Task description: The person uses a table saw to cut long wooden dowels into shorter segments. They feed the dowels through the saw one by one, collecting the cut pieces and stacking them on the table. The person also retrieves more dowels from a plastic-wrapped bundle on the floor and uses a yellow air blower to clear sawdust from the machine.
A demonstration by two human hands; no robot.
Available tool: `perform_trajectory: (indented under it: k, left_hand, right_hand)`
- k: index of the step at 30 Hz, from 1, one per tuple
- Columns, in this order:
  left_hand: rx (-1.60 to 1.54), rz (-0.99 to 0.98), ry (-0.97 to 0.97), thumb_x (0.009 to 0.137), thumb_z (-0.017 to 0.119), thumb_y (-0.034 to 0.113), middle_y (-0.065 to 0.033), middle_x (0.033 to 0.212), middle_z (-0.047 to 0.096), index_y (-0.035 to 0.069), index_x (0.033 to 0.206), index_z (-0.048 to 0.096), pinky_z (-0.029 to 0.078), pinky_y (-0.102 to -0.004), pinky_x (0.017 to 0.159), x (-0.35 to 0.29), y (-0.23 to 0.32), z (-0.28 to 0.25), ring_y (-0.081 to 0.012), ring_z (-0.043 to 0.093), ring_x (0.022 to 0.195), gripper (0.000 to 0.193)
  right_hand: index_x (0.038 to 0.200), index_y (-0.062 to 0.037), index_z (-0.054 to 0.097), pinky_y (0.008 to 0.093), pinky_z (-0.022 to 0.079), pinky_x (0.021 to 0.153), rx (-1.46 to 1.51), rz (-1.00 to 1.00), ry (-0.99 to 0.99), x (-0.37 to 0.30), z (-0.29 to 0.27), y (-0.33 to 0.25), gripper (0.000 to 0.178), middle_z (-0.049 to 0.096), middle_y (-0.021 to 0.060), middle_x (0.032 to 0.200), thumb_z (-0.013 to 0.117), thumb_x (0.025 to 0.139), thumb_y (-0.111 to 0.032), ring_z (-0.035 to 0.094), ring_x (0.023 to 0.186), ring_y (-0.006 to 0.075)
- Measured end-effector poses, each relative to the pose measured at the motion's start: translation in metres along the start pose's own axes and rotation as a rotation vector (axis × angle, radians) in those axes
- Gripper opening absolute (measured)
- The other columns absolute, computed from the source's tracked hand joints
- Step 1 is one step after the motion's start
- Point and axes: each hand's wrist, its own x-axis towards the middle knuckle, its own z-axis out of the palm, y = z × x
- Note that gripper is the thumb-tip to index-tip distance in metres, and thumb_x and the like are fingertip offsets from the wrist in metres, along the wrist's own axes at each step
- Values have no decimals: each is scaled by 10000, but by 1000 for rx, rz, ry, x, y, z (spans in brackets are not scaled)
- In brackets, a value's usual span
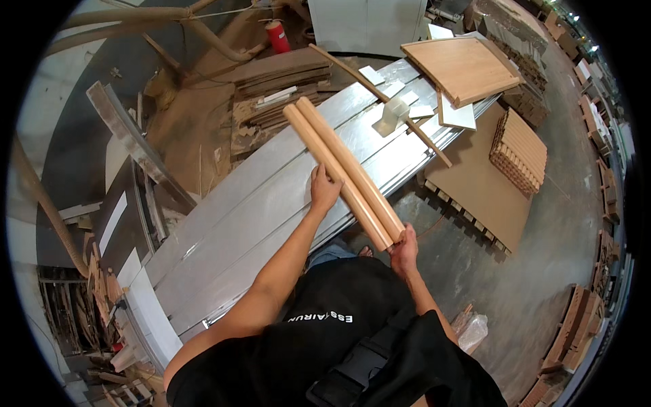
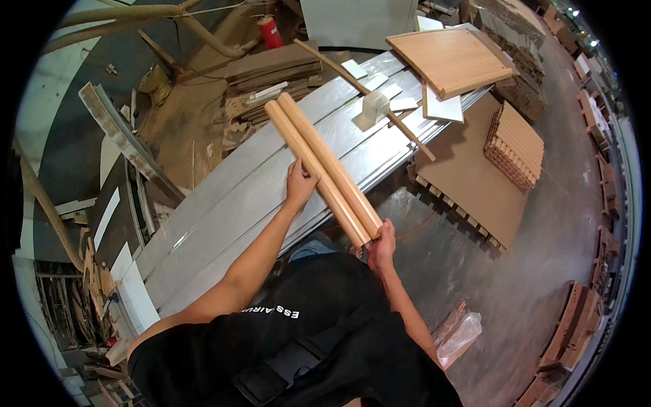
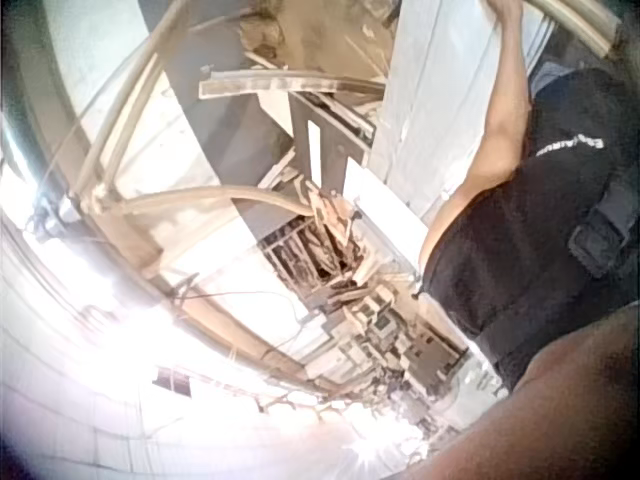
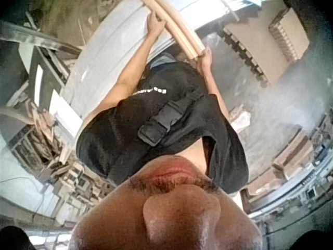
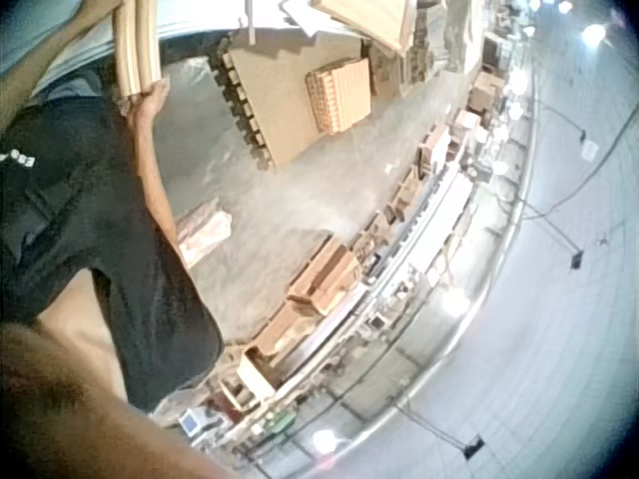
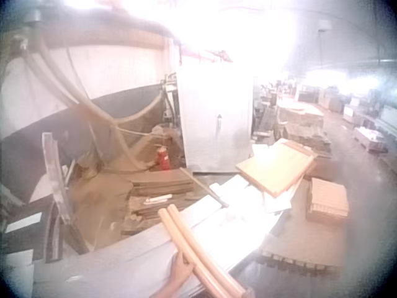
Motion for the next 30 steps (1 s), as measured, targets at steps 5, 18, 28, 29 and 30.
perform_trajectory:
  k: [5,18,28,29,30]
  left_hand:
    - [-6,-18,-26,778,811,152,-233,1374,475,-54,1429,438,541,-356,923,5,-1,1,-295,622,1035,777]
    - [-150,61,-240,922,673,84,-227,1444,356,-58,1515,337,512,-364,945,12,0,-15,-262,558,1054,696]
    - [-138,258,-141,984,646,140,-129,1213,515,-59,1390,471,467,-333,856,-41,39,-1,-215,529,941,485]
    - [-194,297,-178,989,638,142,-122,1193,529,-54,1388,477,463,-326,850,-55,60,-2,-208,526,933,473]
    - [-221,344,-253,992,629,140,-114,1172,547,-49,1383,487,459,-323,849,-69,78,-2,-201,525,932,457]
  right_hand:
    - [1405,-15,441,482,475,1007,196,29,-27,-6,18,3,701,561,150,1370,328,1057,-612,567,1242,303]
    - [1621,-73,125,535,270,1186,104,-132,208,17,44,20,921,189,120,1671,390,998,-698,263,1506,271]
    - [1385,-69,552,380,521,746,-133,22,894,-166,-178,139,666,656,96,1192,538,980,-597,633,972,205]
    - [1360,-69,569,361,516,711,-53,85,983,-196,-196,172,640,654,87,1174,559,975,-580,628,923,189]
    - [1287,-73,621,345,496,679,-11,130,1061,-228,-199,194,564,680,87,1100,575,978,-542,636,864,179]
